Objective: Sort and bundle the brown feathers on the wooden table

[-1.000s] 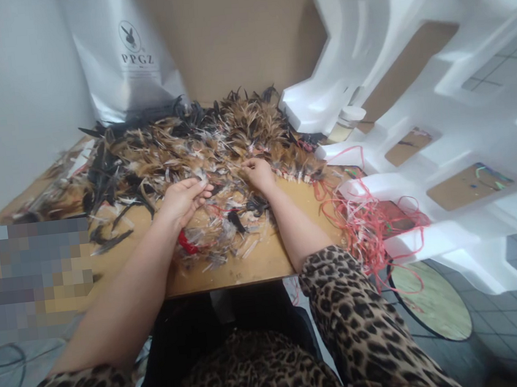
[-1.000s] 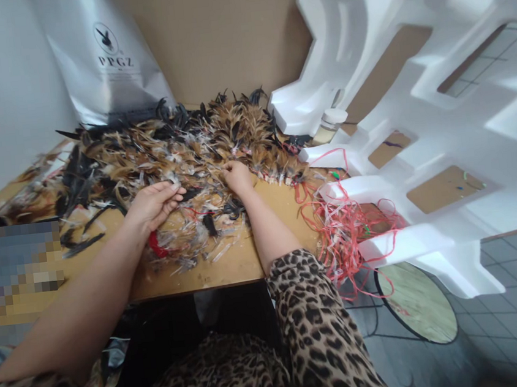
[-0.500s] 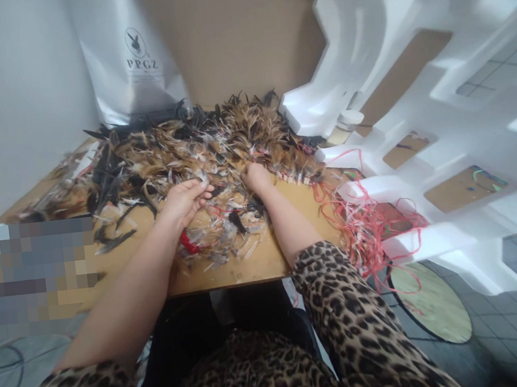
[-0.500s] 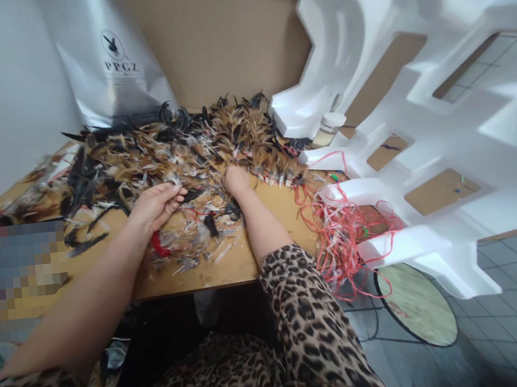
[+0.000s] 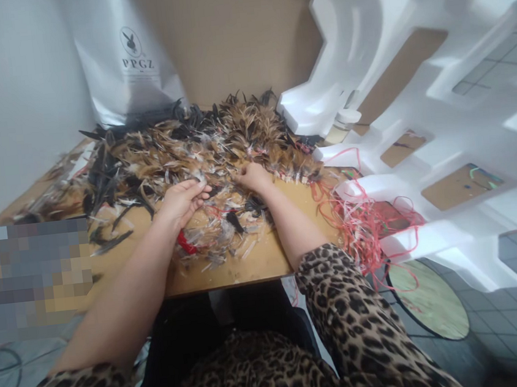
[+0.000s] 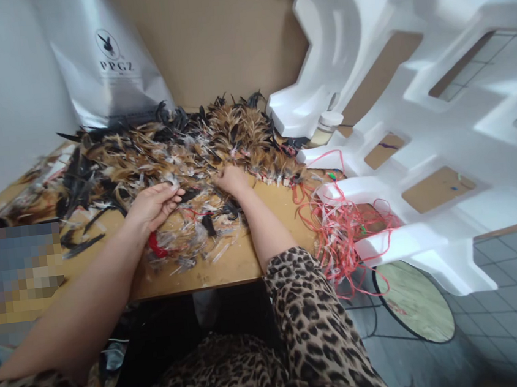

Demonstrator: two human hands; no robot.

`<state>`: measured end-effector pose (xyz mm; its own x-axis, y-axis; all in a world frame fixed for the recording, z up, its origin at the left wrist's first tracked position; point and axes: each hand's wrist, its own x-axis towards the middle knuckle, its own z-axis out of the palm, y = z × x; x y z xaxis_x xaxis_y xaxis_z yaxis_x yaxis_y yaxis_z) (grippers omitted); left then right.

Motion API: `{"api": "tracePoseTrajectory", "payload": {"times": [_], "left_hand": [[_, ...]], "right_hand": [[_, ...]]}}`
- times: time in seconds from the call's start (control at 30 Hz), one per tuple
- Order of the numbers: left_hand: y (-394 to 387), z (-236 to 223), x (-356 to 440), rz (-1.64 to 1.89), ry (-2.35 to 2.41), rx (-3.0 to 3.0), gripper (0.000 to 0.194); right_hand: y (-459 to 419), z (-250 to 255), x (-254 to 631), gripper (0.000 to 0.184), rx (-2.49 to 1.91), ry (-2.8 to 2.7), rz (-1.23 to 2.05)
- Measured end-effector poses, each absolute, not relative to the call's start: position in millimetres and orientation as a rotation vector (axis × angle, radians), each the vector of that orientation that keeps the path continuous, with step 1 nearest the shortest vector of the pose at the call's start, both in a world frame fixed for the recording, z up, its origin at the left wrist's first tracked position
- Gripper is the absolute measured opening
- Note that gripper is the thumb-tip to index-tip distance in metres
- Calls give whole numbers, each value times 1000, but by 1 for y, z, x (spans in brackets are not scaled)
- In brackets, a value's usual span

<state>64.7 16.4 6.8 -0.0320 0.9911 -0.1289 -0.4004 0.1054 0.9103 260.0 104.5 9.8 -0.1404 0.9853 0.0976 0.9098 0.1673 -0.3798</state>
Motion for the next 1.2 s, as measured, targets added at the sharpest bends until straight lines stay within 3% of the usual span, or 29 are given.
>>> {"api": "tracePoseTrajectory", "payload": {"times": [0.13,0.3,0.53,0.67,1.2], "left_hand": [[16,9,65,1337,992,779,9],[16,11,62,1310,951,705,8],[17,13,60,1412,873,726,11],[14,17,58,1481,873,796,16],[17,8,66,1345,1180,1129,19]], "right_hand": [[100,11,256,22,-1796,-2114,253],[99,15,260,20,-1399,-2001,352],[85,32,257,27,-936,-1837,1198],[81,32,257,29,-872,-1847,1463],[83,32,262,25,-847,-2017,1455]]}}
